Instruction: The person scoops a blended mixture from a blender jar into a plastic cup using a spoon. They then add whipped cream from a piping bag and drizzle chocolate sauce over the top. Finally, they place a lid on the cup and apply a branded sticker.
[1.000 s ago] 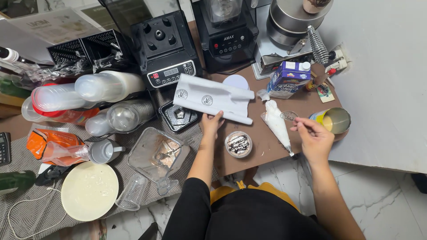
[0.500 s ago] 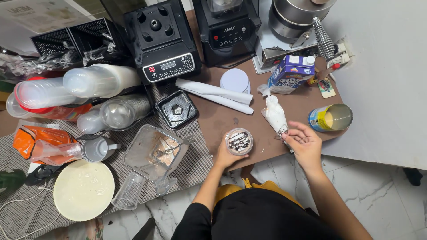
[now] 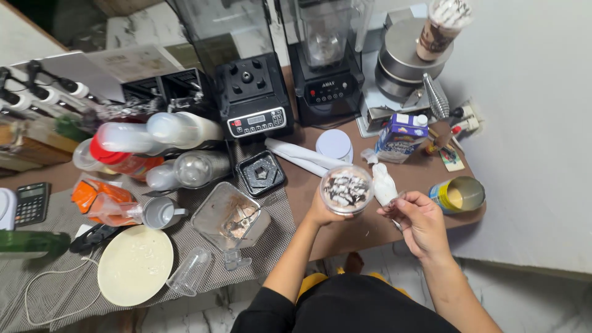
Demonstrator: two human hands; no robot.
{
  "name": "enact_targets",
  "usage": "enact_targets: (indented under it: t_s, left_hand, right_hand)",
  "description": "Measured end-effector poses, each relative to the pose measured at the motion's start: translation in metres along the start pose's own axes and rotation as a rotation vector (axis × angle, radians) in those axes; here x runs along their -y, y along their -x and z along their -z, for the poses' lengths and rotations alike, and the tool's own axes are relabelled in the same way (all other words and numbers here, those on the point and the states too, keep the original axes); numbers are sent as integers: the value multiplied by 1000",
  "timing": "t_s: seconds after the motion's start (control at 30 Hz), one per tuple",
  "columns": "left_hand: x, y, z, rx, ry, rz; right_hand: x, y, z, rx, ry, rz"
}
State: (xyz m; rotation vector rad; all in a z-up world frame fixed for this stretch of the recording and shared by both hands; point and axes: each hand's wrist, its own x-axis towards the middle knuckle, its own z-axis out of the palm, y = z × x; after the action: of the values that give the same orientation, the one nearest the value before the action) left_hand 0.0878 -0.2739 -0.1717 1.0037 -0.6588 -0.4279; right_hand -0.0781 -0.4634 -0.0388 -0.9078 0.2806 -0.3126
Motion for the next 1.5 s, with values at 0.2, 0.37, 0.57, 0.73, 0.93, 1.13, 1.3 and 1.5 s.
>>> enact_targets:
  t_s: [0.2, 0.37, 0.57, 0.73, 0.93, 1.13, 1.3, 1.5]
  left_hand:
    - [-85, -95, -20, 214, 505, -36]
    - [-169, -124, -44, 478, 579, -4]
    - [-211, -123, -64, 591, 659, 23]
    - [-213, -119, -62, 633, 730, 23]
    - [-198, -122, -47, 606, 695, -31]
    - [-171, -126, -30, 531, 751, 8]
    - [-165, -126, -24, 490, 715, -24]
    - [-176, -121, -26, 466, 692, -6]
  right_hand:
    - [49, -1, -59, 189, -21, 229]
    - [81, 0, -112, 330, 86, 447]
    - [69, 6, -160, 279, -22, 577]
    - [62, 7, -173, 304, 4, 620]
    - [62, 9, -181, 279, 50, 673]
    - [59, 14, -190, 243, 111, 754]
    - [55, 14, -198, 167, 173, 820]
    - [48, 13, -202, 53, 299, 914]
